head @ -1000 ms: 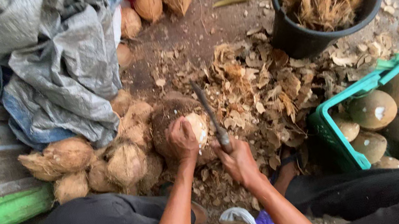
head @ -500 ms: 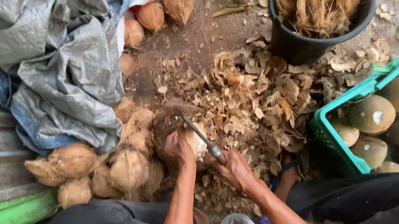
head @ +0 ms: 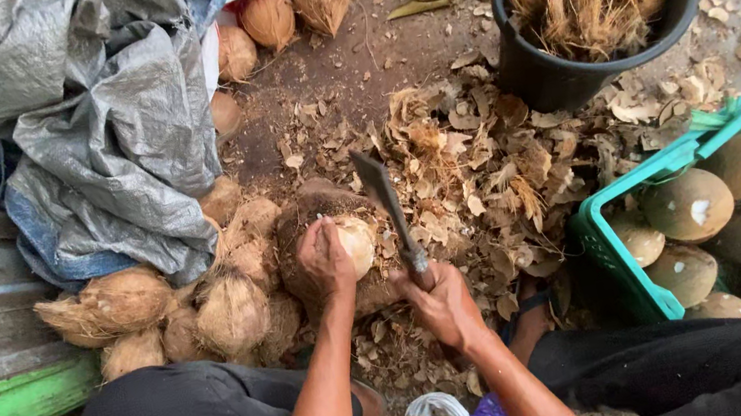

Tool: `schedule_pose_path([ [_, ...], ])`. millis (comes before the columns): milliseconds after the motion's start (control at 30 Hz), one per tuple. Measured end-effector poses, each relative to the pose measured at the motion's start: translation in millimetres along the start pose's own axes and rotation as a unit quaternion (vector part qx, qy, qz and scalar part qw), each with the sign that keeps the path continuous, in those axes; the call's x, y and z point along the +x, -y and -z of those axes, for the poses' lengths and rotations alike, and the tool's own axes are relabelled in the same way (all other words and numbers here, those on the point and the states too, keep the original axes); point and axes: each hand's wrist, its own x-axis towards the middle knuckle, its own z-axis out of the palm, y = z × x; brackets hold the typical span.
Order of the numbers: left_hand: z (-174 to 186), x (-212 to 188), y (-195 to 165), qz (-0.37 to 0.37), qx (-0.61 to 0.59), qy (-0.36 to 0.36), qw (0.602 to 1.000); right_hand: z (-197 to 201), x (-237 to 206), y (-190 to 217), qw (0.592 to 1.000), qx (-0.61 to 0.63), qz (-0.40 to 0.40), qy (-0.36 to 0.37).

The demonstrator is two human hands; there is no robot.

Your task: The person sits on the ground and uses a machete to trim the outer husk off coconuts one at a time, rotating each coconut to cut away the fibrous husk, then sets the trimmed coconut aside and reaches for the next one from a pile.

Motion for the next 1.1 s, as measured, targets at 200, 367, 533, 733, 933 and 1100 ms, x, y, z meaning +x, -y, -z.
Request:
schedule_pose_path([
  [200,9,-3,-8,-0.106,-0.009,0.023,0.994,-8,4,3,0.996,-0.080,-0.030,0.011],
  [367,4,0,4,-0.036,-0.011,0.029,0.999,-9,-1,1,0.999,0.000,0.032,-0.010],
  [533,0,-1,11,-0.089,-0.029,0.022,0.995,-15,-1,3,0.999,0.030,-0.013,-0.019],
  [733,6,-3,-5,-0.041,0.022,0.029,0.998,-8,0,5,0.998,-0.037,0.038,-0.026],
  [933,10,-9,-10,-0.078,0.037,0.009,0.996,-17,8,-5,0.998,-0.065,-0.008,0.009],
  [1100,12,-9,-11,-0.119,0.007,-0.001,0.993,-12,6,-3,0.994,-0.112,0.002,0.017],
])
